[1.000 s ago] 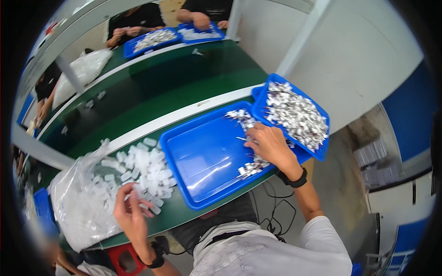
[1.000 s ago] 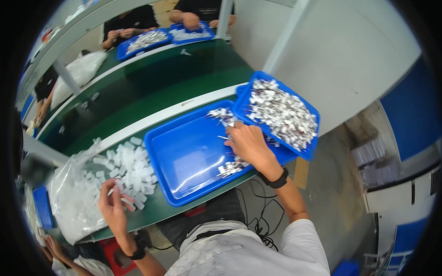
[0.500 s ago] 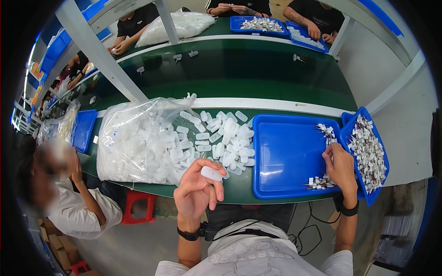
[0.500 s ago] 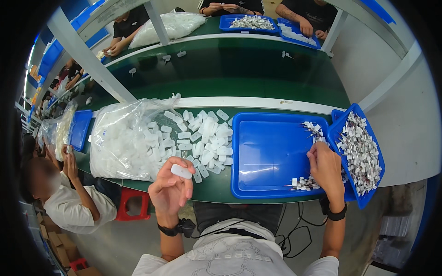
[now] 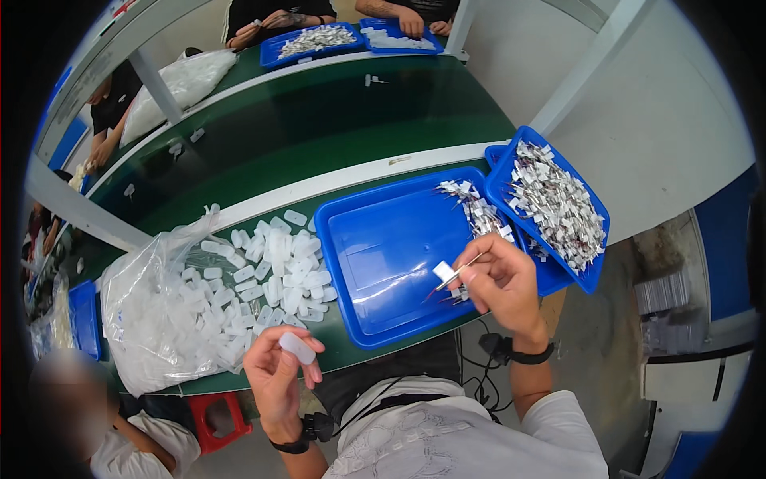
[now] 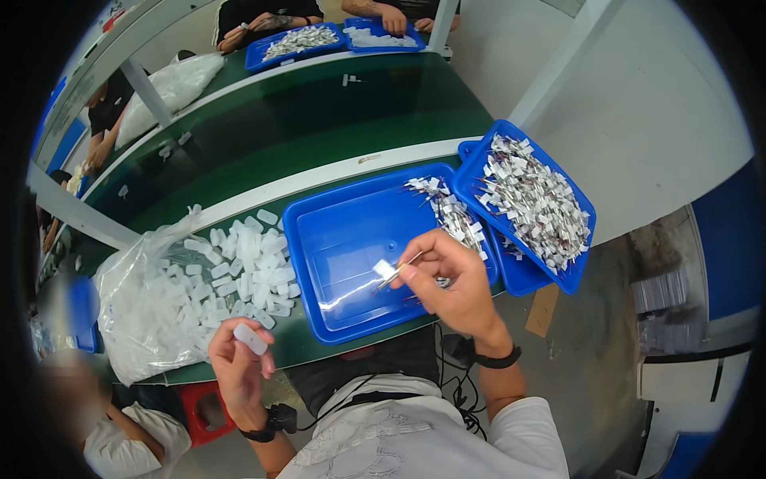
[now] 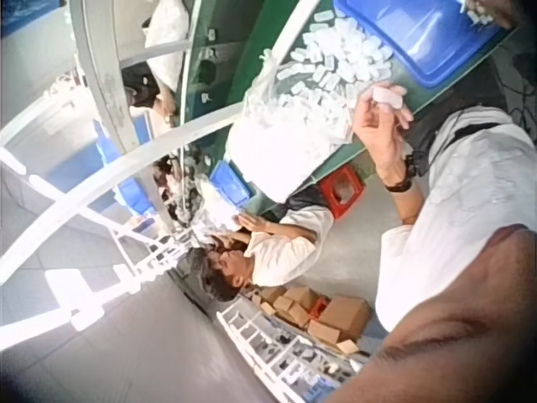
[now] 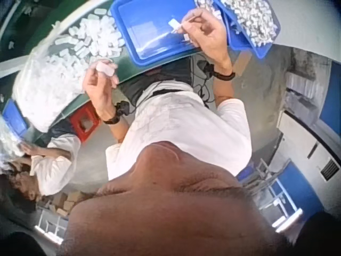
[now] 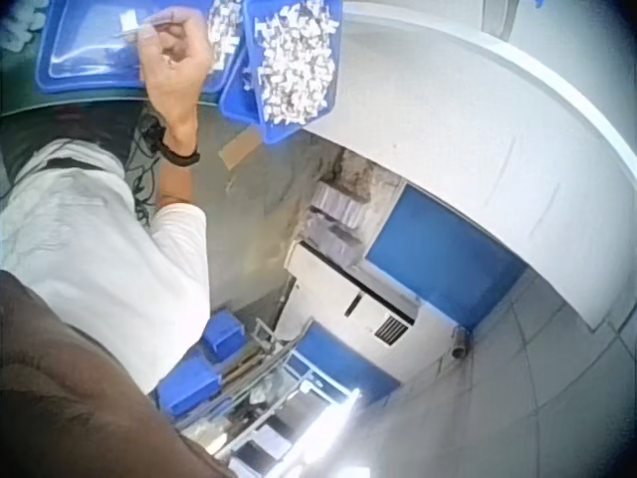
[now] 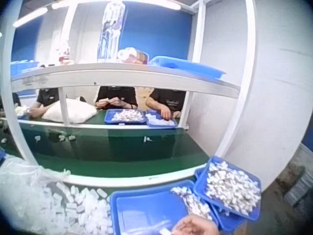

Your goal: Manual assembly of small white plastic components into metal housings at a factory workbench.

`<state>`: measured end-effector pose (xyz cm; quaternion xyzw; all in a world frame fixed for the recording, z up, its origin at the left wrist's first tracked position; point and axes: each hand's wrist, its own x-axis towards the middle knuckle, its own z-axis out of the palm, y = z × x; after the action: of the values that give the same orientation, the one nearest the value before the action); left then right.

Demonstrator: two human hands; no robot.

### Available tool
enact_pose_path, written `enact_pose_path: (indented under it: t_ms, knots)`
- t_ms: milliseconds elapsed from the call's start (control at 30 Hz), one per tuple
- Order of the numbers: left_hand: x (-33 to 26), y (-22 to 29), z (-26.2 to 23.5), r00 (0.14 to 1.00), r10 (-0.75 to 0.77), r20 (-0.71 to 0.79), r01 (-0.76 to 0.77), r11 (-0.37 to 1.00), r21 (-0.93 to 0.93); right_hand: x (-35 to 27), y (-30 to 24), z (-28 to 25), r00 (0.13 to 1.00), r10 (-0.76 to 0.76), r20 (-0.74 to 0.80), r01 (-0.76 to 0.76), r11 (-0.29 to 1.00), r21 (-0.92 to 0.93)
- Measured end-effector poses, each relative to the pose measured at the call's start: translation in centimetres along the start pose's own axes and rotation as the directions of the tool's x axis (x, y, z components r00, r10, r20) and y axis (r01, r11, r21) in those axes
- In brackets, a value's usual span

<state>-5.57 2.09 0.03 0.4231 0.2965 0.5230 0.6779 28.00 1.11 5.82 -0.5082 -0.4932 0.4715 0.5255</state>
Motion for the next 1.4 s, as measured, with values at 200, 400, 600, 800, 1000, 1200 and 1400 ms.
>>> enact_pose_path:
  t_ms: [200, 400, 600, 800, 1000, 1200, 1400]
  knots:
    - [1.1, 0.6, 5.4, 0.971, 0.159, 0.176, -0.221, 0.874, 0.432, -1.1, 2.1, 4.1, 0.983, -0.182, 0.010, 0.182, 0.983, -0.037]
    - [1.6, 0.7, 7.1, 0.908, 0.223, 0.354, -0.401, 0.703, 0.587, -1.7, 3.5, 5.4, 0.956, -0.277, 0.092, 0.279, 0.960, -0.013]
    - [1.0, 0.3, 7.1, 0.928, 0.168, 0.331, -0.352, 0.682, 0.641, -1.2, 2.0, 4.6, 0.930, -0.279, 0.240, 0.332, 0.919, -0.215]
    - [1.0, 0.6, 6.9, 0.948, 0.074, 0.310, -0.269, 0.705, 0.656, 0.2, 0.6, 5.0, 0.794, -0.447, 0.412, 0.603, 0.668, -0.436]
    - [1.3, 1.3, 6.3, 0.931, 0.106, 0.350, -0.334, 0.633, 0.698, 0.2, 1.0, 4.0, 0.767, -0.424, 0.481, 0.635, 0.607, -0.478]
    - [1.1, 0.3, 2.5, 0.971, 0.233, 0.044, -0.228, 0.866, 0.445, -0.9, 0.9, 4.1, 0.856, -0.474, 0.207, 0.517, 0.771, -0.371]
    - [0.7, -0.8, 3.5, 0.990, 0.141, 0.010, -0.141, 0.990, 0.031, -1.7, 1.3, 6.9, 0.789, -0.587, 0.182, 0.610, 0.708, -0.357]
